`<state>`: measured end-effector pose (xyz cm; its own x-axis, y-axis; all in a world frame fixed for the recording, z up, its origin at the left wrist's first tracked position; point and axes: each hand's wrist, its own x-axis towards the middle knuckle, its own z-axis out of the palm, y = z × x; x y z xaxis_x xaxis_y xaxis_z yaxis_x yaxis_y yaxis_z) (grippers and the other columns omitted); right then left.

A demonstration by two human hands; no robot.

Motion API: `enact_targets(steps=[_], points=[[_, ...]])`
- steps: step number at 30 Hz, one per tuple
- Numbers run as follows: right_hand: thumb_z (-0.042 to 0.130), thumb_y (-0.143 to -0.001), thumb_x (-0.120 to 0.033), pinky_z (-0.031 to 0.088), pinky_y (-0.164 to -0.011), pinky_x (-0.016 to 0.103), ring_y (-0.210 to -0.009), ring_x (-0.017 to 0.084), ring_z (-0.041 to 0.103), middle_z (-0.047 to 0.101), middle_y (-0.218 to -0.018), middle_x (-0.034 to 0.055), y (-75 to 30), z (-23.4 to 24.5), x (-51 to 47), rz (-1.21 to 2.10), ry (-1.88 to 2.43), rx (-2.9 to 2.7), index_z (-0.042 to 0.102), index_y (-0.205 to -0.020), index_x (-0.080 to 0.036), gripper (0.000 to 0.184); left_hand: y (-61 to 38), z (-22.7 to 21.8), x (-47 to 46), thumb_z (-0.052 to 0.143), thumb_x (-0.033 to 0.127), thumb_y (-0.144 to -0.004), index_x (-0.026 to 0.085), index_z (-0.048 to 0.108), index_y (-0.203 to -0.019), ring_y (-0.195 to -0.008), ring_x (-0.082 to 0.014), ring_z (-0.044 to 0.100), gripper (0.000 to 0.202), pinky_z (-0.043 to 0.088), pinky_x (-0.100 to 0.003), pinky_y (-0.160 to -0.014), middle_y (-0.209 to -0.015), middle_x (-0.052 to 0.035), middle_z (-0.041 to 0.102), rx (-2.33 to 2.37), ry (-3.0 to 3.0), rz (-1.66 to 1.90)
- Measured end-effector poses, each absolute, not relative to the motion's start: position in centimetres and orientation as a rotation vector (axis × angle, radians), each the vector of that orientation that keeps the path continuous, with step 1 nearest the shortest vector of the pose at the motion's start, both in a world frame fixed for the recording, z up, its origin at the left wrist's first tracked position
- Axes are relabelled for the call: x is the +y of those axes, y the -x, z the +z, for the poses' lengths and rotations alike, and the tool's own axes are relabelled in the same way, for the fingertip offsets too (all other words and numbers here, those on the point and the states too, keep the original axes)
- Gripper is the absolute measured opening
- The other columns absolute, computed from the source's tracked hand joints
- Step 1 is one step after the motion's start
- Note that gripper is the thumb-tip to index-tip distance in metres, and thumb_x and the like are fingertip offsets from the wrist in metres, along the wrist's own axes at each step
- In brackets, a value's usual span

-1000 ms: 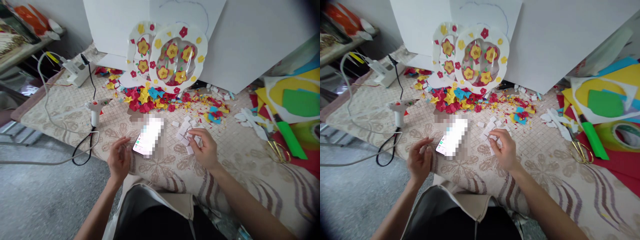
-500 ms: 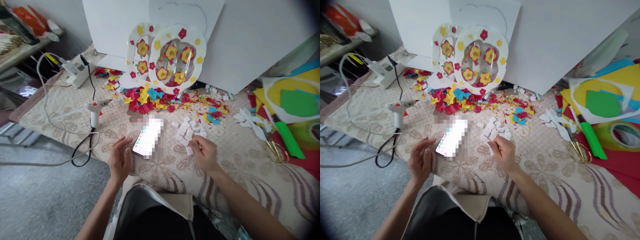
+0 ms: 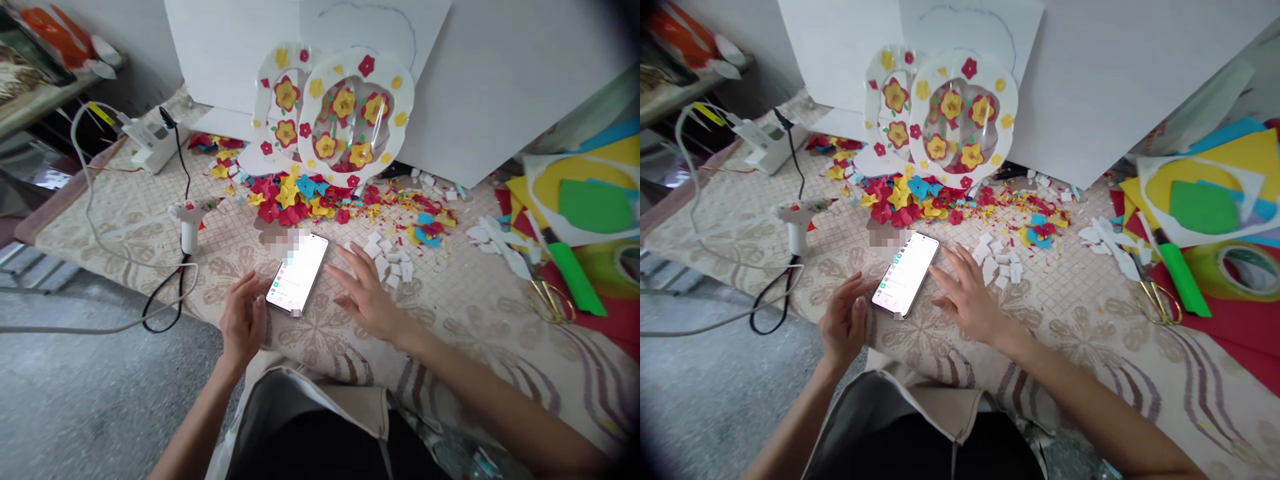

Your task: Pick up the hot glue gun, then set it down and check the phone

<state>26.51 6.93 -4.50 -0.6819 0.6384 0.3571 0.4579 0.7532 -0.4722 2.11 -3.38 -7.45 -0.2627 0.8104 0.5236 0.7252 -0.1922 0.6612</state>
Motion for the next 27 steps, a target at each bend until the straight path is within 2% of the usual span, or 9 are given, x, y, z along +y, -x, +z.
enact_targets(steps=[4, 11, 14, 20, 24, 27], points=[[0.042, -0.094, -0.054, 0.030, -0.114, 0.062, -0.151, 0.035, 0.010, 0.025, -0.160, 0.0123, -24.7, -4.7, 7.9, 0.454, 0.816, -2.520, 0.045, -0.143, -0.026, 0.056, -2.1, -7.5, -3.4, 0.049, 0.019, -0.094, 0.019, 0.054, -0.119, -0.123, -0.0241, 0.057, 0.025, 0.048, -0.047, -0.101, -0.103, -0.0076, 0.072, 1.951, -1.851, 1.453], [0.045, -0.094, -0.053, 0.028, -0.113, 0.065, -0.151, 0.036, 0.007, 0.025, -0.160, 0.0124, -22.9, -5.2, 9.4, 0.415, 0.847, -2.588, 0.044, -0.143, -0.028, 0.056, -2.0, -7.6, -3.5, 0.049, 0.019, -0.094, 0.019, 0.055, -0.118, -0.122, -0.0237, 0.058, 0.025, 0.050, -0.045, -0.099, -0.104, -0.0076, 0.071, 1.975, -1.867, 1.448], [0.043, -0.094, -0.053, 0.029, -0.114, 0.063, -0.150, 0.036, 0.011, 0.029, -0.158, 0.0146, -22.8, -5.3, 9.3, 0.416, 0.836, -2.583, 0.045, -0.142, -0.026, 0.055, -2.0, -7.7, -3.5, 0.049, 0.020, -0.094, 0.019, 0.055, -0.118, -0.122, -0.0238, 0.058, 0.025, 0.050, -0.044, -0.098, -0.103, -0.0076, 0.071, 1.987, -1.863, 1.449], [0.033, -0.099, -0.047, 0.030, -0.115, 0.062, -0.148, 0.032, 0.020, 0.033, -0.154, 0.0140, -24.8, -4.1, 7.6, 0.482, 0.696, -2.385, 0.036, -0.146, -0.026, 0.052, -2.0, -7.4, -3.5, 0.048, 0.018, -0.094, 0.017, 0.058, -0.116, -0.118, -0.0232, 0.060, 0.024, 0.050, -0.043, -0.098, -0.105, -0.0081, 0.070, 1.938, -1.868, 1.555], [0.039, -0.100, -0.036, 0.037, -0.110, 0.060, -0.141, 0.033, 0.034, 0.044, -0.144, 0.0156, -26.9, -3.8, 5.9, 0.536, 0.644, -2.277, 0.041, -0.142, -0.022, 0.045, -1.7, -7.4, -3.7, 0.046, 0.018, -0.094, 0.017, 0.057, -0.117, -0.115, -0.0238, 0.061, 0.025, 0.050, -0.045, -0.097, -0.105, -0.0090, 0.070, 1.834, -1.916, 1.641], [0.041, -0.098, -0.028, 0.041, -0.106, 0.059, -0.134, 0.033, 0.043, 0.051, -0.136, 0.0158, -28.1, -4.1, 5.0, 0.553, 0.634, -2.219, 0.046, -0.138, -0.020, 0.041, -1.3, -7.7, -4.0, 0.042, 0.023, -0.096, 0.018, 0.056, -0.112, -0.112, -0.0246, 0.063, 0.021, 0.051, -0.047, -0.093, -0.103, -0.0095, 0.072, 1.674, -2.048, 1.690]])
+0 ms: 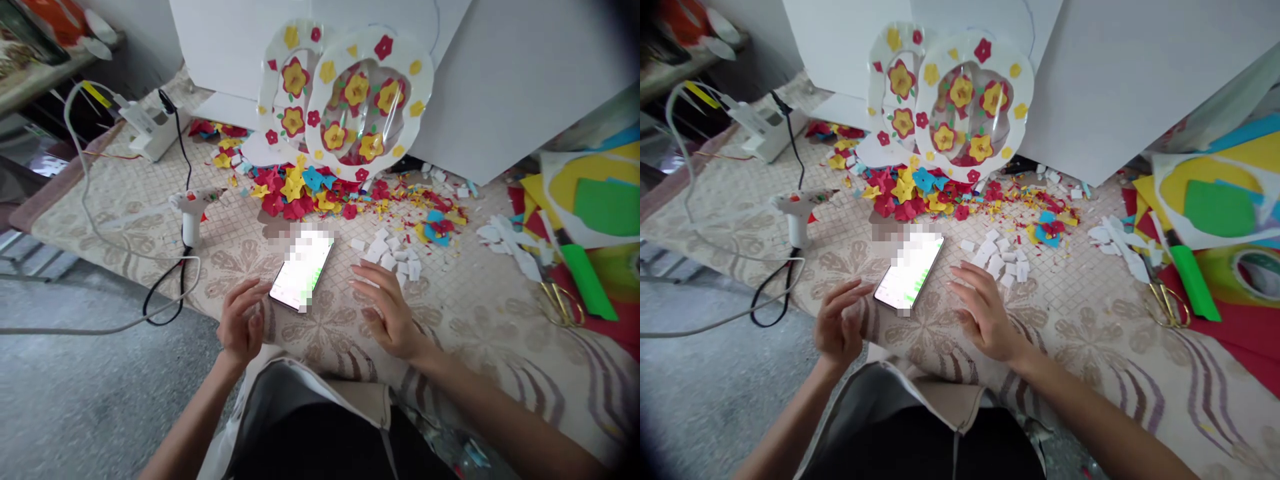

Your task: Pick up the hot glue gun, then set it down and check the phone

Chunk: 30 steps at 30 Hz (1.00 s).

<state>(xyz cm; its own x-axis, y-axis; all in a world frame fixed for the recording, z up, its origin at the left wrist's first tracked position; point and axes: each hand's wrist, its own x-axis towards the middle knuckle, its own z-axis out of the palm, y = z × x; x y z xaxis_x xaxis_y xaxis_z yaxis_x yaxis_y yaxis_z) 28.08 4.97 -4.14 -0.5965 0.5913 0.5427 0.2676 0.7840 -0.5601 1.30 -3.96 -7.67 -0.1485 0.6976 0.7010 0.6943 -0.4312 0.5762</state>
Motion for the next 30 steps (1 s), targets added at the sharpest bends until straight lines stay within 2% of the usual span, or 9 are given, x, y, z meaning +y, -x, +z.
enact_targets(steps=[4, 7, 11, 16, 30], points=[[0.043, -0.095, -0.023, 0.042, -0.104, 0.059, -0.129, 0.032, 0.048, 0.056, -0.130, 0.0147, -28.61, -4.50, 4.65, 0.549, 0.663, -2.145, 0.050, -0.135, -0.020, 0.040, -0.71, -8.03, -4.40, 0.040, 0.037, -0.099, 0.021, 0.053, -0.104, -0.110, -0.0244, 0.063, 0.021, 0.051, -0.046, -0.092, -0.101, -0.0085, 0.074, 1.533, -2.283, 1.585], [0.044, -0.093, -0.020, 0.042, -0.104, 0.058, -0.129, 0.032, 0.049, 0.057, -0.130, 0.0144, -28.59, -4.52, 4.78, 0.552, 0.690, -2.109, 0.051, -0.134, -0.020, 0.041, -0.46, -8.13, -4.55, 0.037, 0.040, -0.100, 0.022, 0.052, -0.103, -0.113, -0.0233, 0.062, 0.024, 0.050, -0.046, -0.095, -0.101, -0.0086, 0.075, 1.506, -2.373, 1.475], [0.044, -0.092, -0.018, 0.042, -0.105, 0.057, -0.128, 0.031, 0.049, 0.057, -0.129, 0.0146, -28.57, -4.41, 4.81, 0.575, 0.694, -2.097, 0.052, -0.133, -0.019, 0.042, -0.33, -8.22, -4.39, 0.038, 0.037, -0.100, 0.020, 0.052, -0.104, -0.125, -0.0234, 0.056, 0.022, 0.046, -0.046, -0.101, -0.107, -0.0112, 0.074, 1.453, -2.511, 1.369], [0.045, -0.091, -0.017, 0.042, -0.105, 0.057, -0.128, 0.031, 0.049, 0.058, -0.129, 0.0141, -28.54, -4.46, 4.73, 0.598, 0.701, -2.094, 0.053, -0.132, -0.019, 0.042, -0.32, -8.33, -4.15, 0.043, 0.031, -0.098, 0.018, 0.053, -0.113, -0.133, -0.0245, 0.050, 0.022, 0.044, -0.047, -0.106, -0.113, -0.0114, 0.072, 1.448, -2.583, 1.285], [0.044, -0.091, -0.015, 0.043, -0.103, 0.057, -0.125, 0.030, 0.051, 0.059, -0.126, 0.0134, -28.52, -4.68, 4.76, 0.630, 0.708, -2.035, 0.054, -0.130, -0.019, 0.041, -0.44, -8.57, -4.20, 0.046, 0.022, -0.095, 0.017, 0.054, -0.120, -0.131, -0.0244, 0.052, 0.027, 0.042, -0.047, -0.108, -0.112, -0.0105, 0.072, 1.464, -2.576, 1.290]])
